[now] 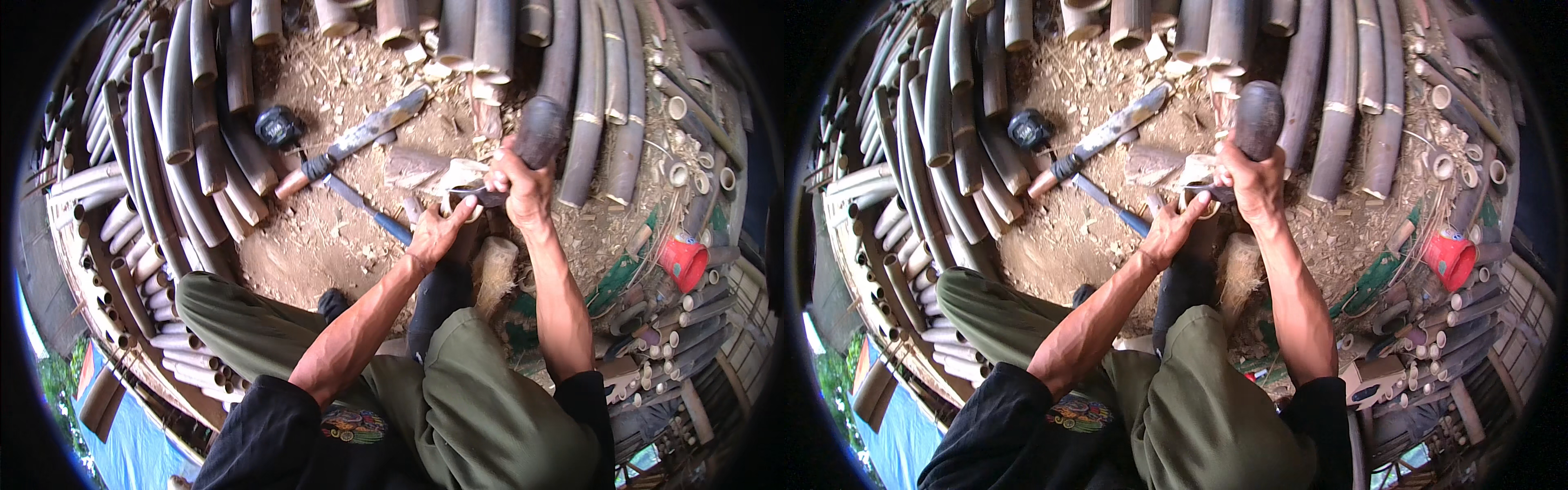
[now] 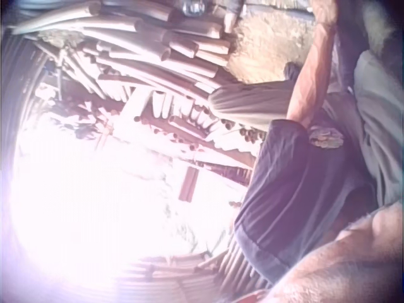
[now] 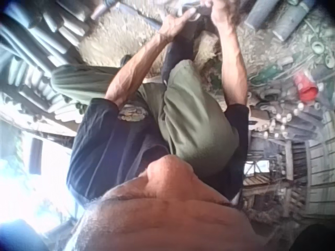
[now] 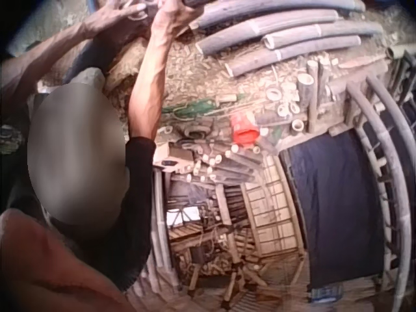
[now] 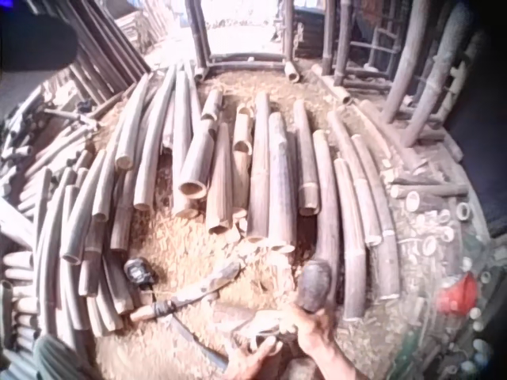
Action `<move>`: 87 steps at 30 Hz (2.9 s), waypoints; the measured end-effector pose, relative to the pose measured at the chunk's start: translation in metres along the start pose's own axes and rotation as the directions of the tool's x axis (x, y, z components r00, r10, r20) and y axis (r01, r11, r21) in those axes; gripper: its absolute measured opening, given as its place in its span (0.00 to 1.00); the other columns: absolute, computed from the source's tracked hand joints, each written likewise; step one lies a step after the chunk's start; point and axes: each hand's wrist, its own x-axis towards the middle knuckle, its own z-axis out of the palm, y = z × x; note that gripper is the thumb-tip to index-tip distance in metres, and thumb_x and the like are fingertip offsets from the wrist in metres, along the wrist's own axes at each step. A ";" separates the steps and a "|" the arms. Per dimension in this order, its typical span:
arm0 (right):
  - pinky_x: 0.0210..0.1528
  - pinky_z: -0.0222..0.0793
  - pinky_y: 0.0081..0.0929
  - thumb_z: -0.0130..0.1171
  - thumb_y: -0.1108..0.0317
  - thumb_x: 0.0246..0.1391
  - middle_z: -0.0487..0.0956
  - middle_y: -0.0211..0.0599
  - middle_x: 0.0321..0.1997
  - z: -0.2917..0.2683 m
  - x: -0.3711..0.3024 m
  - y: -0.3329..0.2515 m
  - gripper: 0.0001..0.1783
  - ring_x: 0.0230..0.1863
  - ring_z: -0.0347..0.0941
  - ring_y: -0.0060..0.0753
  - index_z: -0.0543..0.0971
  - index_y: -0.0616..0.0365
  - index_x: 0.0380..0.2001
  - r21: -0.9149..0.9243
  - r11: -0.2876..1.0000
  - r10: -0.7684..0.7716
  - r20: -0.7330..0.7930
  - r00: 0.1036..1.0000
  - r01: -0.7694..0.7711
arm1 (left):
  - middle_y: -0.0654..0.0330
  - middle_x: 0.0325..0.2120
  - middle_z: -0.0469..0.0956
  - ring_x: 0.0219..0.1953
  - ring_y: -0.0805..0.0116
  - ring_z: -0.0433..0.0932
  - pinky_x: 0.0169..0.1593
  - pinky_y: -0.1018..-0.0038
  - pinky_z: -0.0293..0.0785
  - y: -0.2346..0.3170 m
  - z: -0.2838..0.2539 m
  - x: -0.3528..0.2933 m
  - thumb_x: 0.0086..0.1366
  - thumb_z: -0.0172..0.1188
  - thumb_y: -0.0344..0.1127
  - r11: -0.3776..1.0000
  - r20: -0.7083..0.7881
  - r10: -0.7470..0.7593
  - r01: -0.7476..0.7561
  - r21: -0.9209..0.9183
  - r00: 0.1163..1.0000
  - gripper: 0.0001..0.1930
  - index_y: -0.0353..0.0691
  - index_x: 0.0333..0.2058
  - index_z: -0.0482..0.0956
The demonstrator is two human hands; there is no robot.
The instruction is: The person sits on the ground surrounded by bamboo pieces and uses a knife to carve and smooth the ends of bamboo segments. They repeatedly pick up a piece, shave the rim, and place it back down among the others.
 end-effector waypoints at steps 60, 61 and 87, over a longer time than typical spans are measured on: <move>0.59 0.66 0.42 0.72 0.50 0.41 0.65 0.53 0.62 -0.078 -0.309 0.124 0.53 0.57 0.67 0.49 0.58 0.63 0.65 -0.403 0.875 -0.025 -0.591 0.806 -0.269 | 0.52 0.48 0.75 0.50 0.60 0.77 0.55 0.63 0.75 0.245 -0.005 -0.222 0.40 0.78 0.49 0.191 0.457 0.882 -0.974 -0.122 0.116 0.47 0.37 0.58 0.66; 0.58 0.66 0.42 0.72 0.50 0.41 0.65 0.52 0.62 -0.077 -0.315 0.107 0.53 0.57 0.68 0.48 0.58 0.63 0.65 -0.362 0.906 -0.039 -0.585 0.810 -0.217 | 0.51 0.49 0.75 0.50 0.58 0.77 0.56 0.62 0.75 0.234 -0.007 -0.226 0.40 0.78 0.47 0.112 0.468 0.882 -0.990 -0.087 0.058 0.47 0.37 0.58 0.66; 0.45 0.75 0.32 0.68 0.45 0.45 0.77 0.45 0.47 0.067 -0.442 -0.207 0.45 0.42 0.77 0.39 0.67 0.67 0.58 -0.949 0.311 -0.770 -0.285 0.571 -0.054 | 0.52 0.40 0.80 0.45 0.52 0.80 0.49 0.61 0.76 0.220 -0.017 -0.204 0.39 0.76 0.41 0.179 0.730 0.660 -0.908 -0.380 -0.175 0.36 0.42 0.49 0.73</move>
